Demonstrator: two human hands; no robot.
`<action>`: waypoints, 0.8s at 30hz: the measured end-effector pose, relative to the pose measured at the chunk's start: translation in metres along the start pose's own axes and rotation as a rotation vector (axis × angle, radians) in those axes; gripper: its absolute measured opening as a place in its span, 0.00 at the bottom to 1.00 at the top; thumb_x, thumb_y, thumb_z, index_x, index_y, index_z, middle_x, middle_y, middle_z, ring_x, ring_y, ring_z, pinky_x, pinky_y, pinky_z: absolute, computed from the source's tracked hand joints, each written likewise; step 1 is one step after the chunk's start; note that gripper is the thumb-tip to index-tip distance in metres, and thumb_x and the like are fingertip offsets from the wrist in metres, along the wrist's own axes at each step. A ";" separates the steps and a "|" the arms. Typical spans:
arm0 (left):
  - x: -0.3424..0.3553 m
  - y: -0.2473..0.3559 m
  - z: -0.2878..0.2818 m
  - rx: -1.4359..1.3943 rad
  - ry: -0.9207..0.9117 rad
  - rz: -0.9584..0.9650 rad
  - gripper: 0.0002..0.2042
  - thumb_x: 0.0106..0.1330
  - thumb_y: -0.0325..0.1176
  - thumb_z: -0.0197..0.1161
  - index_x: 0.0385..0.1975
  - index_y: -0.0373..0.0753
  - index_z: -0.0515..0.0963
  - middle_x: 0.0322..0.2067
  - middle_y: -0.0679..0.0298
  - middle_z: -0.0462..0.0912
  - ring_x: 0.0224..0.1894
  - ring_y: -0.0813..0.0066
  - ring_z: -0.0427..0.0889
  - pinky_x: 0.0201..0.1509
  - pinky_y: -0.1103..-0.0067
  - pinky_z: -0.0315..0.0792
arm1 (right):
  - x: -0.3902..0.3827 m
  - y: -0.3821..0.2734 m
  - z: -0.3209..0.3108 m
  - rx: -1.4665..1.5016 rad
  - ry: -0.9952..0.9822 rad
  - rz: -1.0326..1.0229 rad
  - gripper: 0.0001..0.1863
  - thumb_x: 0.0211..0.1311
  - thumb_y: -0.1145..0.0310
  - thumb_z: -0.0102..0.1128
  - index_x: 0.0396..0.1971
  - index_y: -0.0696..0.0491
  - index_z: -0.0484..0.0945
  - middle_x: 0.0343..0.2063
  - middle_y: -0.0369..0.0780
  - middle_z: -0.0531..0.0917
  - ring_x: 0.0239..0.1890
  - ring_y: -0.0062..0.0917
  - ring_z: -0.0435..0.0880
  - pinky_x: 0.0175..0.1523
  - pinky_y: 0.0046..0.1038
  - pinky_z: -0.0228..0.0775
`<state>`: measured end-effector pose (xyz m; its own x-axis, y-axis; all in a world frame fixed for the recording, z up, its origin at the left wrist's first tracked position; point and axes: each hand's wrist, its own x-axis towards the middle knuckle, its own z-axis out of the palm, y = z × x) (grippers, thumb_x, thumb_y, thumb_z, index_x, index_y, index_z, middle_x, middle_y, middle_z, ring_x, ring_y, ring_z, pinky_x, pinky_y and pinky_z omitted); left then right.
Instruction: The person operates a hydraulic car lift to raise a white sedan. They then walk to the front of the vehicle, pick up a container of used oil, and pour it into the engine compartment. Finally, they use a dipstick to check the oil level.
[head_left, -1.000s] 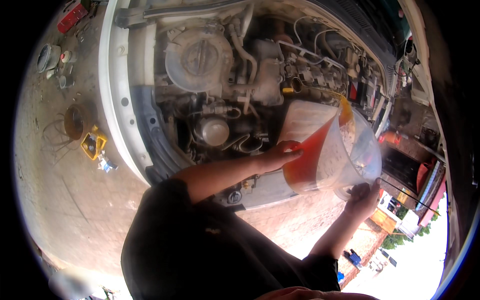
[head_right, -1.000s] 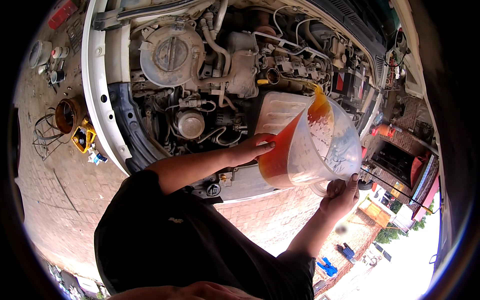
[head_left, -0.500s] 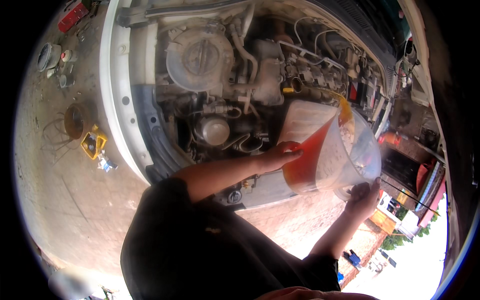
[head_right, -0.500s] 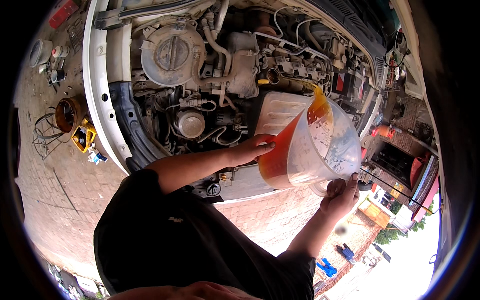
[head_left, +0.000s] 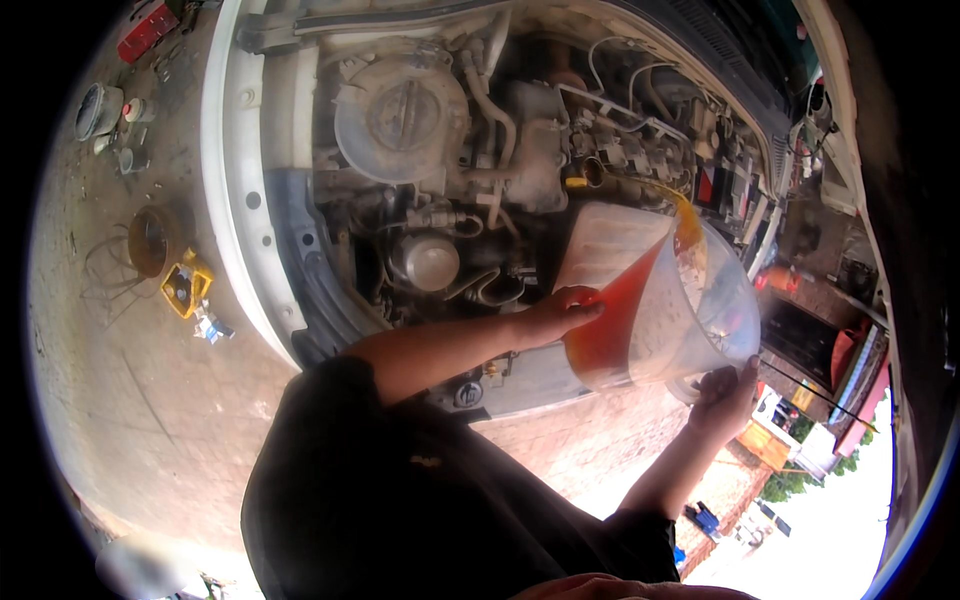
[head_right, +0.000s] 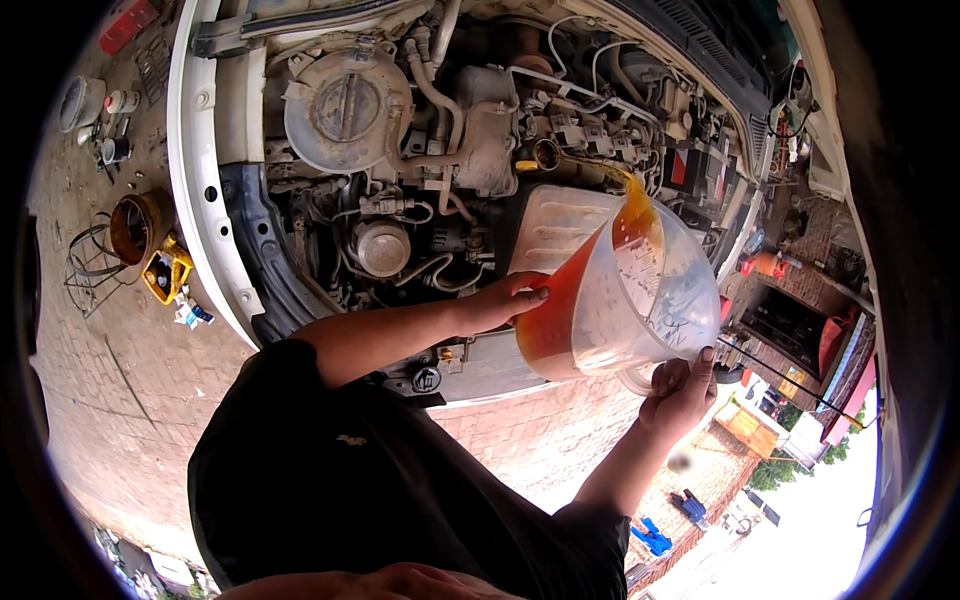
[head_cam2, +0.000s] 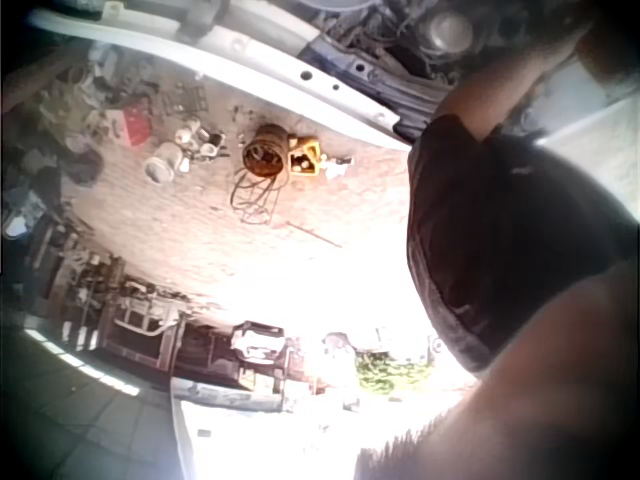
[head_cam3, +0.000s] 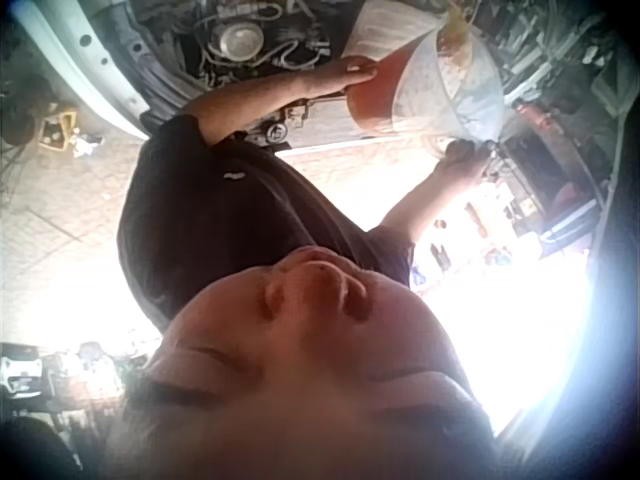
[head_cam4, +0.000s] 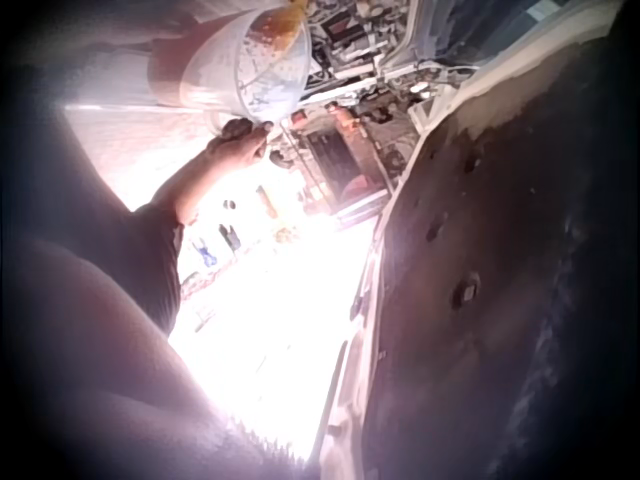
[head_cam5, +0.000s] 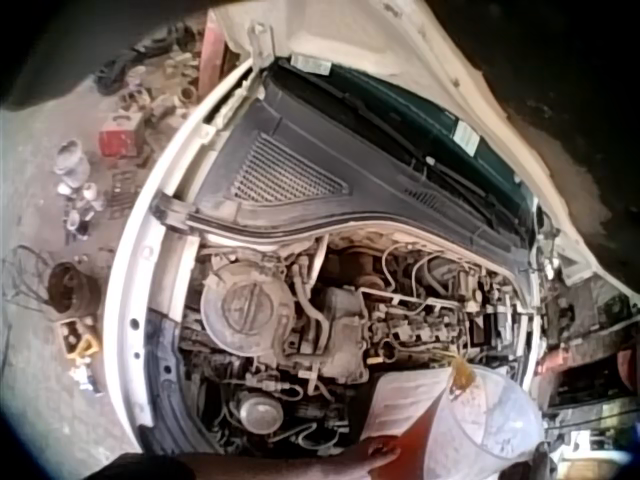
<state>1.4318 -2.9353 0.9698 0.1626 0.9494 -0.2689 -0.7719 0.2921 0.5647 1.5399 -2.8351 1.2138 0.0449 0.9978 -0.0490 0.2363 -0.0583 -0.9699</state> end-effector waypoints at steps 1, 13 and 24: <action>0.001 -0.003 0.000 0.004 0.001 0.005 0.29 0.71 0.53 0.52 0.65 0.42 0.61 0.53 0.64 0.75 0.52 0.78 0.73 0.52 0.77 0.69 | 0.000 0.000 0.000 0.004 -0.003 0.002 0.17 0.66 0.62 0.58 0.19 0.52 0.67 0.07 0.30 0.61 0.08 0.13 0.57 0.12 0.19 0.47; -0.001 -0.002 0.001 -0.011 -0.009 -0.014 0.30 0.70 0.54 0.51 0.65 0.42 0.61 0.53 0.65 0.74 0.51 0.79 0.73 0.50 0.79 0.69 | 0.001 0.001 -0.002 -0.027 -0.013 0.006 0.16 0.68 0.60 0.56 0.21 0.49 0.66 0.09 0.29 0.58 0.09 0.13 0.53 0.14 0.19 0.42; -0.006 0.006 0.003 -0.017 -0.031 -0.022 0.30 0.70 0.55 0.51 0.64 0.42 0.60 0.53 0.66 0.74 0.49 0.80 0.72 0.48 0.80 0.68 | -0.001 -0.002 -0.001 -0.024 -0.011 0.012 0.16 0.67 0.61 0.57 0.20 0.49 0.66 0.09 0.29 0.58 0.10 0.13 0.53 0.14 0.19 0.42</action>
<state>1.4286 -2.9385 0.9772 0.1984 0.9459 -0.2567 -0.7779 0.3113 0.5458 1.5402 -2.8360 1.2156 0.0372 0.9973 -0.0637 0.2592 -0.0712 -0.9632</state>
